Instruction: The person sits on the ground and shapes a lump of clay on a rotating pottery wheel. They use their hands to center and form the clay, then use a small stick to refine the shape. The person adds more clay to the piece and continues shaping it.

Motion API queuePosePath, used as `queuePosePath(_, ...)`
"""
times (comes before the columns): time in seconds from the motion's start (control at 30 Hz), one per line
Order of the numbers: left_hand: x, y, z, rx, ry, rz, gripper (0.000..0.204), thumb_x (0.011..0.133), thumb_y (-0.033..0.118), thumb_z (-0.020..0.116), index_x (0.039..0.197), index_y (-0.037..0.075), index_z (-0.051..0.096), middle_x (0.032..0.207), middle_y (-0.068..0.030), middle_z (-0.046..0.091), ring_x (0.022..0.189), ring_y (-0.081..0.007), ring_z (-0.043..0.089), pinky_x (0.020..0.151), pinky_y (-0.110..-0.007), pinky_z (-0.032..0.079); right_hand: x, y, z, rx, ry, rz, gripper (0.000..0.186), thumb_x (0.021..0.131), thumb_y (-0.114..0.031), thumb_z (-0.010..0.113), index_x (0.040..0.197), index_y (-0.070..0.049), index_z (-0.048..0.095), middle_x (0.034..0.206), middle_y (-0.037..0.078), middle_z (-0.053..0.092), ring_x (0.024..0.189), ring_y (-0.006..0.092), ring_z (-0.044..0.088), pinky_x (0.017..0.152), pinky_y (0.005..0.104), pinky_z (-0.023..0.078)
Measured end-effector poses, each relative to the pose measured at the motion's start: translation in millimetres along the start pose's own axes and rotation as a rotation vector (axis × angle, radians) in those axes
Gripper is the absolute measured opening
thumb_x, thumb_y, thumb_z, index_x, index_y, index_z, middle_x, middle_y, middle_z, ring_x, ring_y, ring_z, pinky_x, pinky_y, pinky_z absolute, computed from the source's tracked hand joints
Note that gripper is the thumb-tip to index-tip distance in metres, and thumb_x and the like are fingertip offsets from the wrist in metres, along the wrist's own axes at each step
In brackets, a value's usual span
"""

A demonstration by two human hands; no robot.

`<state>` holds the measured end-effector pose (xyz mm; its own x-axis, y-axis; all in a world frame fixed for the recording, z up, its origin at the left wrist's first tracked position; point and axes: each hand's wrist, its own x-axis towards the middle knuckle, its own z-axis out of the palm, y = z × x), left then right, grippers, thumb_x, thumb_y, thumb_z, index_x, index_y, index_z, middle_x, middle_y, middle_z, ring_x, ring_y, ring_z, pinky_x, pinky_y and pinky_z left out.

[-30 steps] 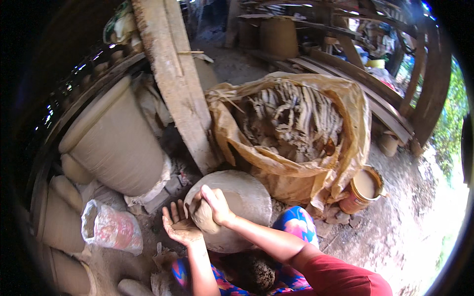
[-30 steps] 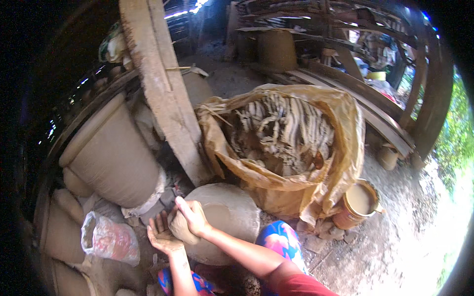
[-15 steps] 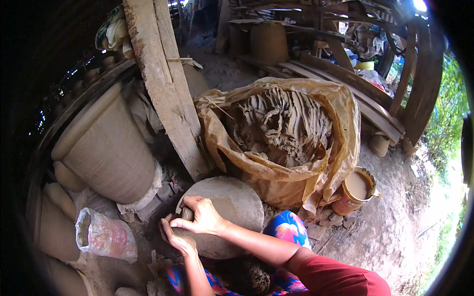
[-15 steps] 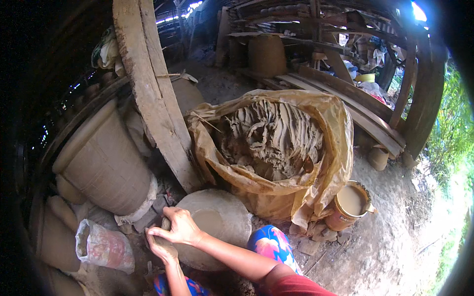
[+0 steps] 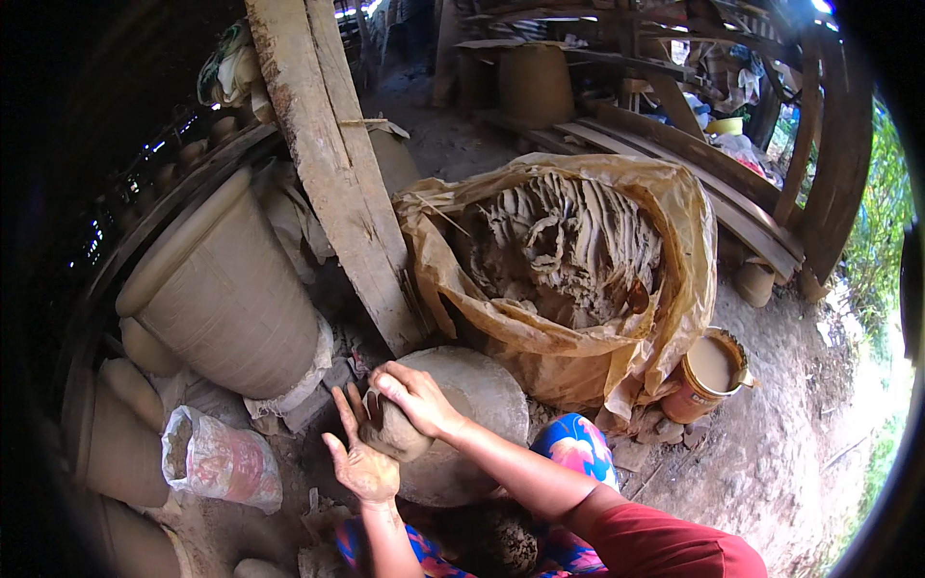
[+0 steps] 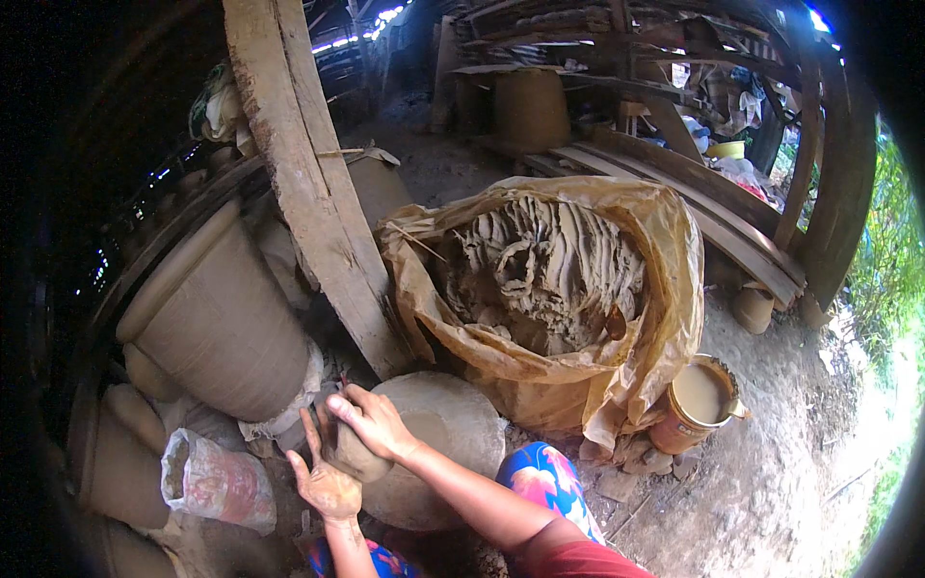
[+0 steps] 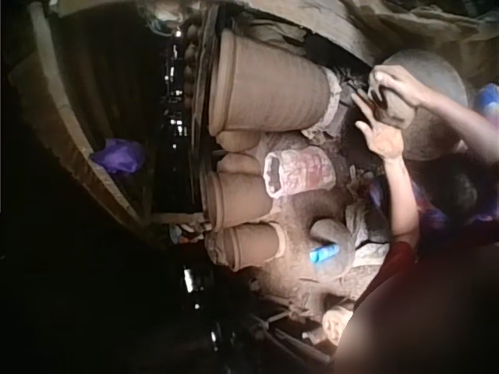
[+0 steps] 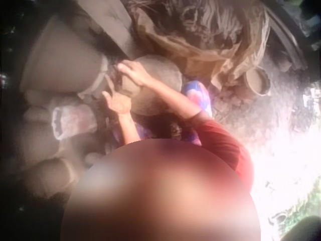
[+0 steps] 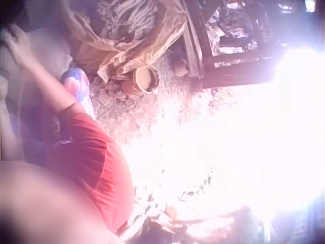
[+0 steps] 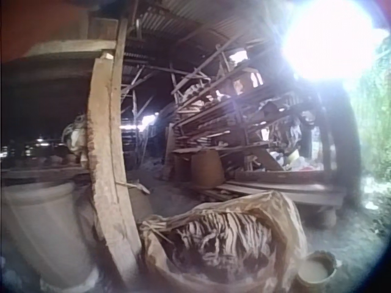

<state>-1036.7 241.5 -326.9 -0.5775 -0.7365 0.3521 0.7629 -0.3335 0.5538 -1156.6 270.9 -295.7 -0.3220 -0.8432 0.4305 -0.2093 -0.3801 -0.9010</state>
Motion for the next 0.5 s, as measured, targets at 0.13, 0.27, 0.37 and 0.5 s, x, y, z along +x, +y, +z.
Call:
queuePosePath(0.13,4.1,-7.7,-31.9,0.603,0.221,0.344,0.063,0.085,0.054,0.023,0.134,0.016,0.017,0.14,-0.0104,0.01,0.129,-0.0249,0.014,0.104,-0.039,0.013,-16.2,6.3,22.2,-0.262,-0.285,-0.154,0.073,0.075,-0.058,0.046,0.108,0.007,0.047,0.1,0.025,0.054,0.093,0.0354,0.054,0.083,0.0388,0.039)
queuePosePath(0.27,1.8,-9.2,-50.6,0.622,0.33,0.576,0.059,0.085,0.047,0.03,0.128,0.006,0.028,0.132,-0.0167,0.029,0.113,-0.0358,0.039,0.093,-0.044,0.034,-27.3,17.9,32.5,-0.003,-0.296,0.043,0.05,0.077,-0.048,0.052,0.089,0.0,0.06,0.079,0.018,0.06,0.078,0.0291,0.059,0.071,0.0344,0.045)
queuePosePath(0.37,1.0,-9.2,-32.5,0.022,0.562,0.383,0.053,0.081,0.042,0.04,0.12,0.006,0.038,0.116,-0.0152,0.045,0.109,-0.0326,0.044,0.093,-0.047,0.034,-20.9,22.5,24.2,0.135,-0.185,0.061,0.041,0.082,-0.037,0.049,0.081,0.002,0.061,0.072,0.009,0.062,0.069,0.0172,0.057,0.068,0.0303,0.044)
queuePosePath(0.5,1.4,-28.0,7.9,0.063,0.65,0.364,0.053,0.08,0.04,0.044,0.121,0.008,0.035,0.124,-0.009,0.038,0.117,-0.0245,0.035,0.098,-0.041,0.028,-10.3,18.3,15.1,0.5,0.285,-0.019,0.041,0.088,-0.031,0.042,0.075,0.004,0.06,0.069,0.008,0.06,0.069,0.0124,0.054,0.066,0.027,0.043)
